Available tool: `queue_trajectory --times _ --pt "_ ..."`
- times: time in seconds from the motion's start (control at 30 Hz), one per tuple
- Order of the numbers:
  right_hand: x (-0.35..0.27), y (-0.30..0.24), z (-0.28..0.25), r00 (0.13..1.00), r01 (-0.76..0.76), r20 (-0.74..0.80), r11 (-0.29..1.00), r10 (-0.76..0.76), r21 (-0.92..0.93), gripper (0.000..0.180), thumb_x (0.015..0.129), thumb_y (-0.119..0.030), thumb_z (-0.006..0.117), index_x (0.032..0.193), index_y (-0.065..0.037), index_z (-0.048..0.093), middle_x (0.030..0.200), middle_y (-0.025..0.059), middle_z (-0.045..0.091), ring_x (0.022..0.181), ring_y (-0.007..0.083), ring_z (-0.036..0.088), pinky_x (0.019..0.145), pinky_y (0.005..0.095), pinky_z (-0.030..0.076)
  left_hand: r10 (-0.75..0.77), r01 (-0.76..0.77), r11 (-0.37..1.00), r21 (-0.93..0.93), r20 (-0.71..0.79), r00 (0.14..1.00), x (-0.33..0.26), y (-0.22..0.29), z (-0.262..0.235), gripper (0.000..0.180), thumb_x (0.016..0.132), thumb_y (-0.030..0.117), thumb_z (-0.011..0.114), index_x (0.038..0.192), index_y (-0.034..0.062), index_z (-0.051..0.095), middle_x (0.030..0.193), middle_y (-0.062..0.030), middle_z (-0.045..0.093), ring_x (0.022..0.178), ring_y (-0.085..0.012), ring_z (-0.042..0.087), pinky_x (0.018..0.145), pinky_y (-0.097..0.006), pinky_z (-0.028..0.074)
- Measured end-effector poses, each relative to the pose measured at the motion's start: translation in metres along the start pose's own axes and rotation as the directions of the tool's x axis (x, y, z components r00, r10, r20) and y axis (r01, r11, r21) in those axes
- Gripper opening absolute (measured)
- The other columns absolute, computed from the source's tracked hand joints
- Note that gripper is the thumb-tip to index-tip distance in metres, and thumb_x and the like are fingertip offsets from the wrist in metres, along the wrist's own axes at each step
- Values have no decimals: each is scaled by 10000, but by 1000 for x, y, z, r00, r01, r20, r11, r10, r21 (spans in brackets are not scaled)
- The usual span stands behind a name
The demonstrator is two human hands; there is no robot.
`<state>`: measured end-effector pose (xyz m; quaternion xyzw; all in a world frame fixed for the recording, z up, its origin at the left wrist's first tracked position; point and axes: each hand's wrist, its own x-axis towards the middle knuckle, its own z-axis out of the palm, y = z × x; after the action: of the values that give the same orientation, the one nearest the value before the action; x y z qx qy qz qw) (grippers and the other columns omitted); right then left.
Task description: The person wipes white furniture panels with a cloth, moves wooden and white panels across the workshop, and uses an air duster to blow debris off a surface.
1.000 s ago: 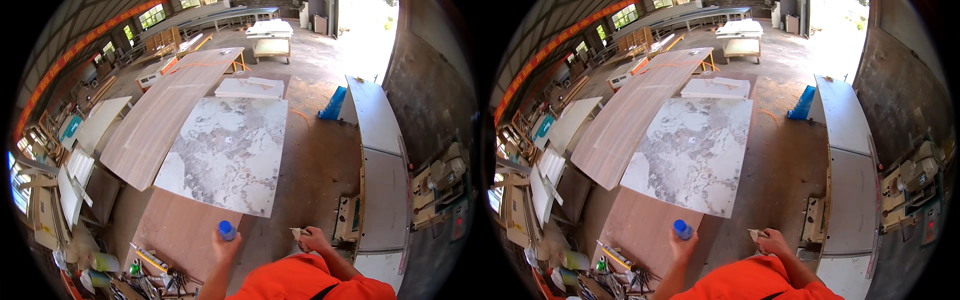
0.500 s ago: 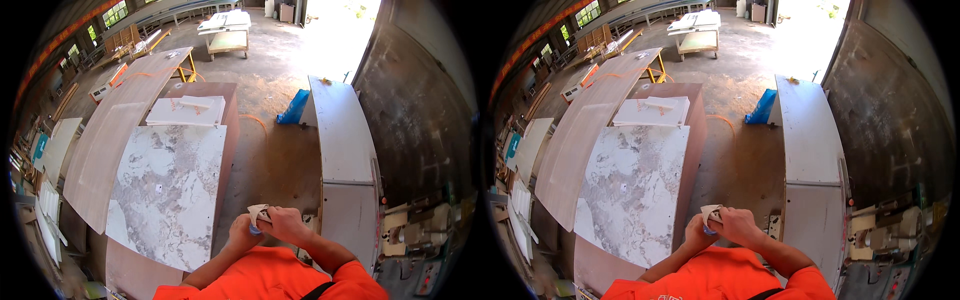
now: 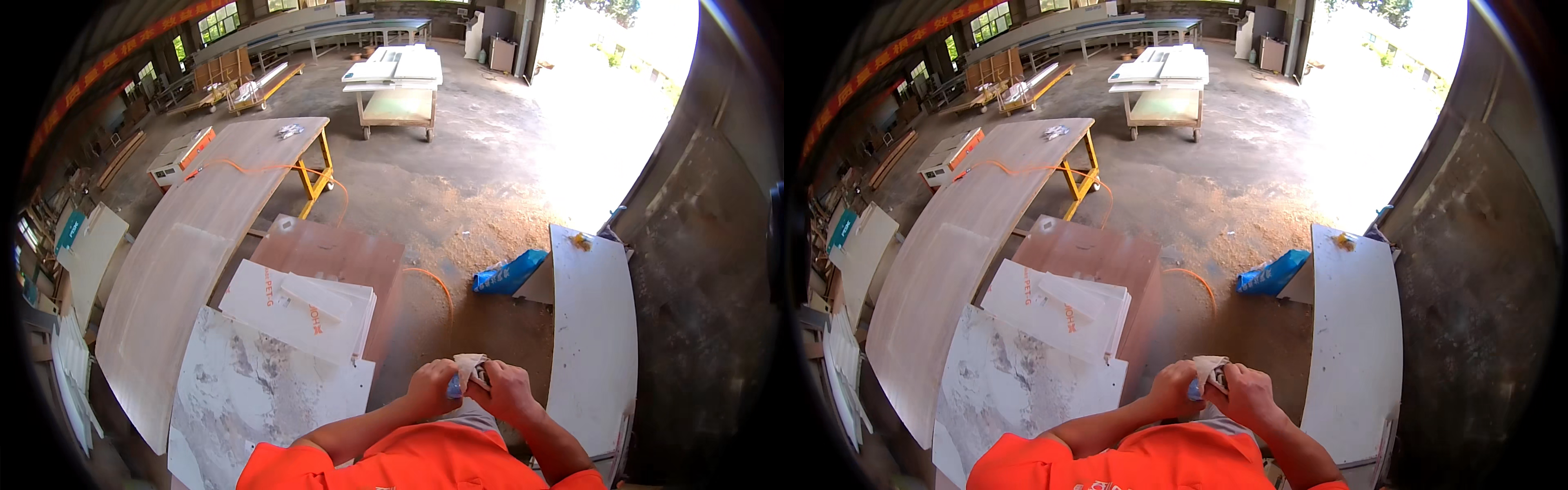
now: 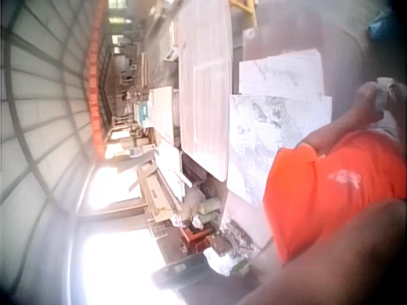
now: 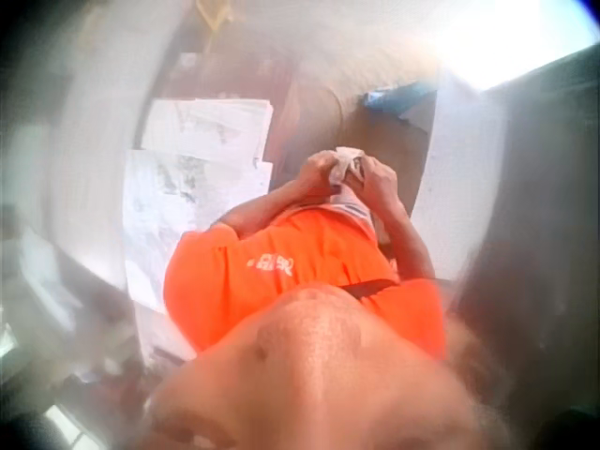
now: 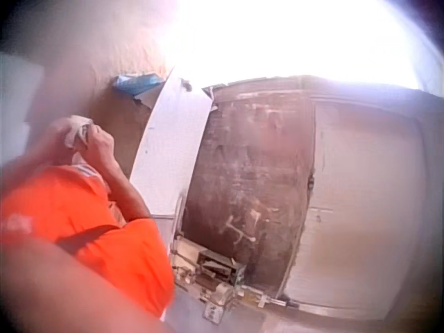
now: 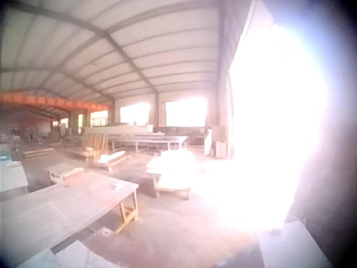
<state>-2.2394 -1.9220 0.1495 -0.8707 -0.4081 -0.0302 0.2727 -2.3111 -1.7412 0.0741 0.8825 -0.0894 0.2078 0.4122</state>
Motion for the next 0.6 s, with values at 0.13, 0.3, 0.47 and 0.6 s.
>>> queue_trajectory --times 0.13,0.3,0.47,0.6 --pt "93 83 5 997 73 11 997 -73 31 430 770 -415 805 814 -47 586 767 135 642 664 321 659 577 419 517 -22 33 996 -89 119 993 102 -81 27 454 624 146 802 1028 77 607 993 -159 661 919 -381 656 775 -454 550" --pt "245 181 -12 960 229 164 973 -229 23 402 818 -398 768 843 -43 581 789 136 628 723 336 656 622 422 523 4 45 980 -195 244 970 248 -177 43 411 705 193 819 1060 83 642 1002 -157 679 935 -378 665 768 -424 547" --pt "420 230 -38 811 459 345 879 -473 126 418 861 -404 721 970 -24 586 885 165 654 820 350 673 722 431 536 -185 239 962 -131 330 926 369 -240 -6 483 680 195 804 1095 77 587 1019 -183 668 960 -412 651 786 -446 540" --pt "540 281 -1 674 566 462 805 -577 179 347 854 -292 700 1043 -24 587 945 160 639 860 353 666 734 438 530 -234 273 955 -117 273 933 445 -320 -33 472 651 196 816 1037 70 575 955 -187 669 932 -425 650 757 -450 533"
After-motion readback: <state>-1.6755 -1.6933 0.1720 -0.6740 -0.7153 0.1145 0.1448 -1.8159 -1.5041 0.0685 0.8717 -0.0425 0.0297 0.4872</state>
